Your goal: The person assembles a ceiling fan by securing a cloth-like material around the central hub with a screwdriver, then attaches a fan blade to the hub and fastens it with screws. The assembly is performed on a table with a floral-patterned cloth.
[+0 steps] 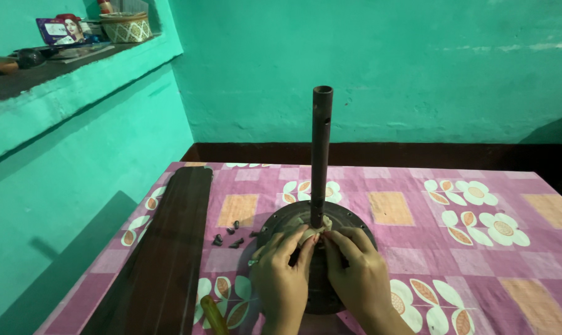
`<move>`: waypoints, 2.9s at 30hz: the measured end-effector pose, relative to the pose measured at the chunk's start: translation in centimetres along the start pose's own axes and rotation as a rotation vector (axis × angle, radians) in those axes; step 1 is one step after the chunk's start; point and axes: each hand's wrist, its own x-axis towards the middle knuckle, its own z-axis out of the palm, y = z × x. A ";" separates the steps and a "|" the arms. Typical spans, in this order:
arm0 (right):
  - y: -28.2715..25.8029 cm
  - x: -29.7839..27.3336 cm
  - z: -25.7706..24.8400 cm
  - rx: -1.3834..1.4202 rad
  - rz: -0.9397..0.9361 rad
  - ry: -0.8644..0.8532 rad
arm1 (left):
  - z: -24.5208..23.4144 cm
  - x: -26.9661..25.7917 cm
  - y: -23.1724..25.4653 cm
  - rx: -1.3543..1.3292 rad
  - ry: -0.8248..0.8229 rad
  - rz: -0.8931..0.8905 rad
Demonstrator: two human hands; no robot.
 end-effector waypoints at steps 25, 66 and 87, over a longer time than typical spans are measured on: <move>-0.9 0.4 -0.1 -0.025 0.037 -0.032 | -0.3 -0.1 0.0 0.028 -0.025 0.010; 11.0 -22.2 11.8 0.035 -0.611 -0.704 | -2.1 0.8 0.4 0.019 -0.182 0.033; 8.0 -4.2 -12.2 -0.392 0.604 -0.941 | -0.7 -0.3 0.4 0.014 -0.064 0.031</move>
